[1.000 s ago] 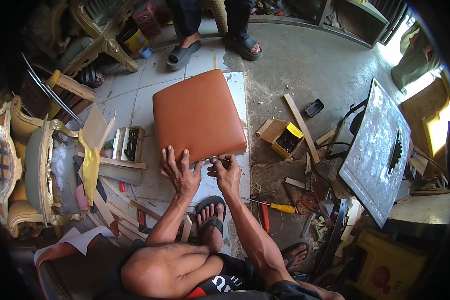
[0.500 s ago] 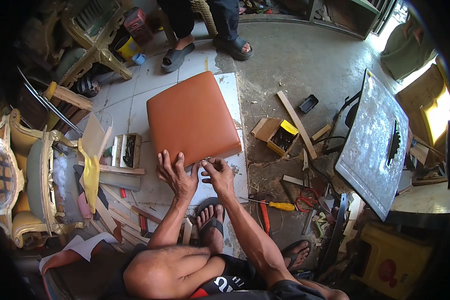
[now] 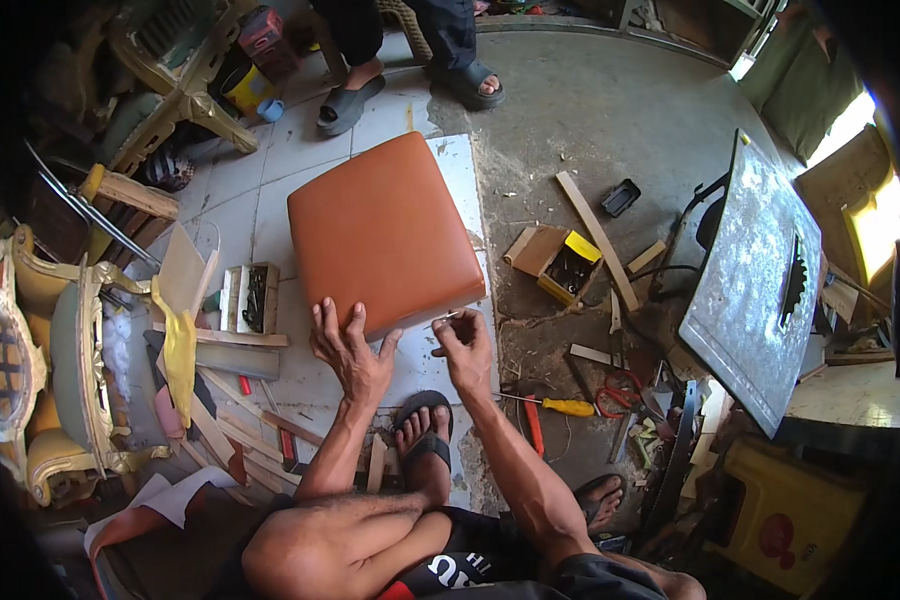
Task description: The person attaches brown leather upholstery to a wooden frame by hand and with a knife, then puts the finished cushion on top of a storage box filled with metal brackets.
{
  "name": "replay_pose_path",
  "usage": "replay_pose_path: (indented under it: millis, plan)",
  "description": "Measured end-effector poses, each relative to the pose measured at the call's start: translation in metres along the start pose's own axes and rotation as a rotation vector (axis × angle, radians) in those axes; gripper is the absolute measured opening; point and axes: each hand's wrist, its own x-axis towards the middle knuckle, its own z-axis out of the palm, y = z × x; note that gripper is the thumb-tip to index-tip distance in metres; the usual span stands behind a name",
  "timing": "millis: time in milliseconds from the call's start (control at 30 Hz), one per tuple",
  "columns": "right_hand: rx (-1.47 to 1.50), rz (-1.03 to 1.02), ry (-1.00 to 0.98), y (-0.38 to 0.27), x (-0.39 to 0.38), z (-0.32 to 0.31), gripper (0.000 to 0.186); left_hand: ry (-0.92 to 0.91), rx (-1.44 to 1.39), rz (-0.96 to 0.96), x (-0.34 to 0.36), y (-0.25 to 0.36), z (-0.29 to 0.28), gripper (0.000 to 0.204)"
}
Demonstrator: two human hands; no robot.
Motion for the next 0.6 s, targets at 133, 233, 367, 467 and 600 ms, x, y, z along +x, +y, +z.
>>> replay_pose_path:
  millis: [133, 233, 367, 467, 600]
  plan:
    - [-0.427, -0.237, 0.007, 0.004, 0.0, -0.008, 0.036, 0.031, -0.006, 0.016, 0.001, -0.004, 0.006, 0.077]
    - [-0.273, -0.067, -0.025, 0.007, -0.008, 0.005, 0.041, 0.033, -0.015, 0.005, 0.0, -0.003, 0.005, 0.076]
    - [0.082, 0.172, 0.017, 0.003, -0.007, 0.024, 0.043, 0.02, -0.037, -0.008, 0.0, -0.004, 0.004, 0.077]
    - [0.155, 0.242, 0.007, 0.006, 0.0, 0.031, 0.041, 0.001, -0.063, -0.004, 0.001, -0.002, 0.002, 0.08]
    - [0.169, 0.256, -0.009, 0.004, 0.005, 0.034, 0.037, -0.022, -0.066, -0.009, 0.0, 0.001, 0.0, 0.087]
